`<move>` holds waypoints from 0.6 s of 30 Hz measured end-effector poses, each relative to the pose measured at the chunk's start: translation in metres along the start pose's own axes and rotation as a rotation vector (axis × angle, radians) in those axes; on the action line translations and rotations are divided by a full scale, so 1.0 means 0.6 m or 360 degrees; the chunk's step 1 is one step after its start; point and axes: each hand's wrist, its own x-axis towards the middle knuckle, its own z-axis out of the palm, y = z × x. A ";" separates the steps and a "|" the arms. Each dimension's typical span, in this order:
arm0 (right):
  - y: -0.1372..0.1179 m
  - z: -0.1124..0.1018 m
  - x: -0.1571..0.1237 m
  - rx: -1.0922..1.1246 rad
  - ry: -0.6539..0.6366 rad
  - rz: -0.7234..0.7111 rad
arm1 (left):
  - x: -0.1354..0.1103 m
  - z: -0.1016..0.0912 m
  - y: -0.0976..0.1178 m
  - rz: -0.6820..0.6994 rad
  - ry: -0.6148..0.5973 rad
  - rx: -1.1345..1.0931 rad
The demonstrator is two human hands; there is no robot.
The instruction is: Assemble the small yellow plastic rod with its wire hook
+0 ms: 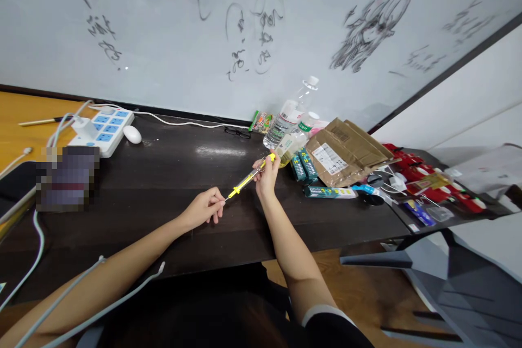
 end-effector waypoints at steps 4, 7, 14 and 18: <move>-0.015 0.003 -0.005 -0.0006 -0.0031 -0.0002 | 0.000 0.000 0.000 -0.0019 -0.0007 0.0018; -0.025 0.009 -0.013 0.0013 -0.0077 -0.0022 | 0.000 0.001 0.001 -0.0031 0.0000 0.0029; -0.028 0.017 -0.022 -0.0014 -0.0124 0.0010 | -0.001 0.001 -0.005 -0.0023 -0.0047 0.0061; -0.033 0.006 -0.011 -0.0053 -0.0085 -0.0059 | -0.004 0.002 -0.007 0.0002 -0.0112 0.0102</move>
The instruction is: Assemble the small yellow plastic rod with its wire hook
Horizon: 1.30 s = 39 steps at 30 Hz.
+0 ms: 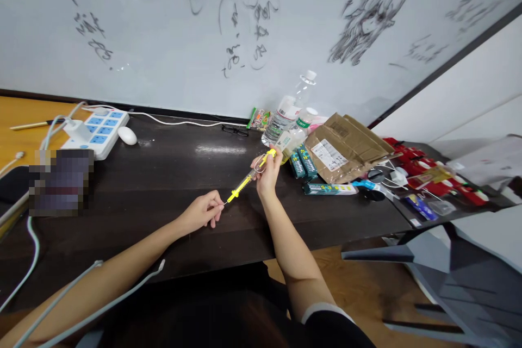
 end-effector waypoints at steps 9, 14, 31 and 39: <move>-0.014 -0.009 0.006 -0.0106 0.0118 -0.0080 | -0.003 0.003 0.001 0.0011 -0.0052 0.0042; -0.017 -0.007 0.001 -0.0048 0.0078 -0.0100 | -0.004 0.002 -0.001 -0.0010 -0.0060 0.0070; 0.010 0.004 -0.004 -0.0040 0.0056 -0.0023 | -0.001 0.007 0.006 0.0031 0.0141 -0.0095; 0.029 0.013 -0.006 0.0087 0.0161 0.0030 | 0.000 0.005 0.002 0.0102 0.0250 -0.0209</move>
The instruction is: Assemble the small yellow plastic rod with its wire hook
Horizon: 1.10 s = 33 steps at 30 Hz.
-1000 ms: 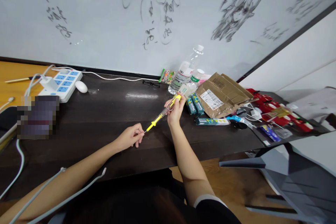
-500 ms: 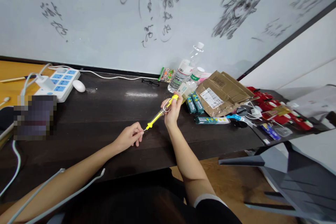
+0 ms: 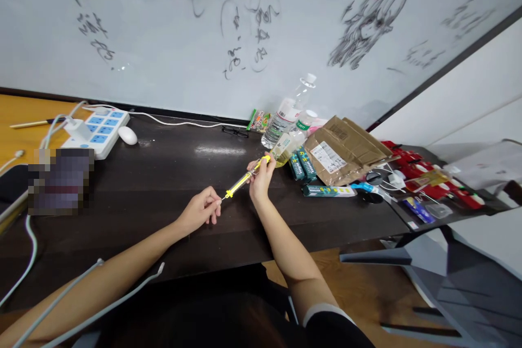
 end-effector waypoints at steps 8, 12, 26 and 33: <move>-0.023 -0.034 0.038 -0.0055 0.0184 -0.0135 | 0.000 0.001 0.009 -0.0006 -0.0028 -0.0018; -0.008 -0.022 0.024 -0.0118 0.0135 -0.0056 | -0.001 0.003 0.008 0.0011 -0.0007 -0.0012; 0.055 0.034 -0.061 -0.0014 -0.0584 0.0475 | 0.007 -0.034 0.013 0.0340 0.0137 0.1023; 0.043 0.012 -0.043 -0.0558 -0.1046 0.0454 | 0.026 -0.037 -0.023 0.0180 0.0225 0.0414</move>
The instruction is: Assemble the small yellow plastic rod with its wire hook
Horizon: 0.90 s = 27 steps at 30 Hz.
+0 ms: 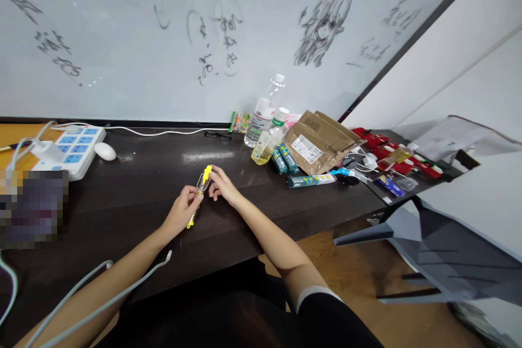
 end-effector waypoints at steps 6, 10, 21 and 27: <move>-0.058 -0.181 -0.099 -0.1579 0.0326 -0.0204 | -0.001 -0.001 0.013 -0.0208 0.0016 -0.0240; -0.051 -0.319 -0.183 -0.2402 0.0714 0.0233 | -0.007 0.003 0.025 -0.0270 -0.0021 -0.0273; -0.075 -0.278 -0.192 -0.2804 0.0133 0.0378 | -0.002 -0.025 0.021 -0.0138 0.0190 0.0638; -0.173 -0.138 -0.152 -0.1609 0.0478 -0.0396 | -0.003 -0.027 0.025 -0.0129 0.0172 0.0874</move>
